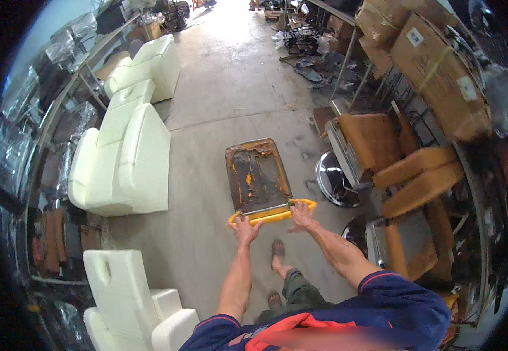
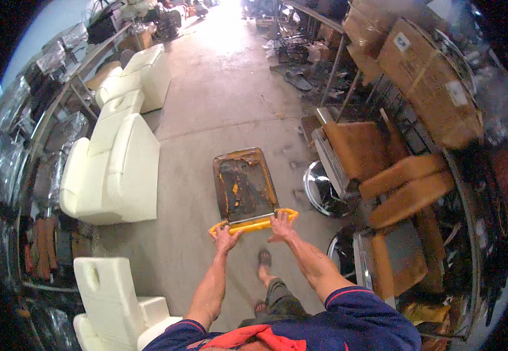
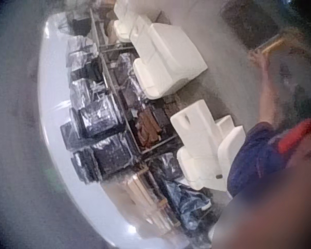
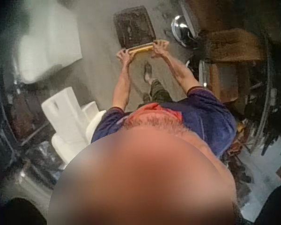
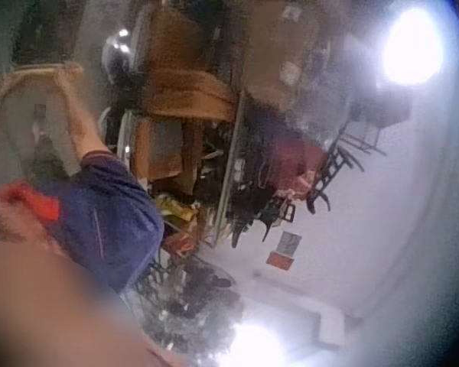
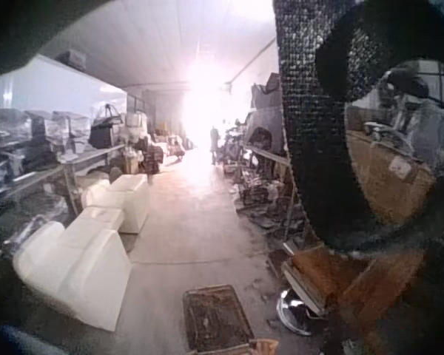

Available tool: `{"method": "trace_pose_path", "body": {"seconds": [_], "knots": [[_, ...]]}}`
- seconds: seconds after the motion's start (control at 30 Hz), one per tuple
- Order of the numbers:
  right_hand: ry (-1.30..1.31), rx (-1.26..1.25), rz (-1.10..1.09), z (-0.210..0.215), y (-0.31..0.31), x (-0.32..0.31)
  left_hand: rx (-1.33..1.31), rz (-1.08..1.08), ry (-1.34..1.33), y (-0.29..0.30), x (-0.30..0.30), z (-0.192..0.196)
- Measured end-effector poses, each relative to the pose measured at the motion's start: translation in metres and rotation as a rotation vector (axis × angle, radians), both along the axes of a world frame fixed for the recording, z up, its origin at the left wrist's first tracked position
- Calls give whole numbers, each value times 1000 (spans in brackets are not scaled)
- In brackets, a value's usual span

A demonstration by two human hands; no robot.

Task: The person removes a white sack from a yellow hand truck, then pulls the empty hand truck through a cluttered workshop. They place a brown salon chair onto the hand truck and move it to a new location.

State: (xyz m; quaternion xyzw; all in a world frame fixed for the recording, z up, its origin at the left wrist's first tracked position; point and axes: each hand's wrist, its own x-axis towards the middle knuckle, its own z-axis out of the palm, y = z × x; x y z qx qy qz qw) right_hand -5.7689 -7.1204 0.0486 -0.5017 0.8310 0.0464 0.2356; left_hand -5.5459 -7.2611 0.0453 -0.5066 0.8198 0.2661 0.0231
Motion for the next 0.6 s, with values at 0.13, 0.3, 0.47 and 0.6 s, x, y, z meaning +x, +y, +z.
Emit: {"method": "trace_pose_path", "body": {"seconds": [0.13, 0.3, 0.47, 0.6], "knots": [[0, 77, 1, 11, -157, -76, 111, 133, 28, -151, -82, 12], [-79, 95, 61, 42, -358, -195, 102, 182, 123, -351, -195, 10], [-175, -6, 118, 42, -498, -278, 16, 203, 216, -524, -268, -11], [-42, -74, 136, 30, -643, -348, -17, 165, 144, -682, -354, -8]]}}
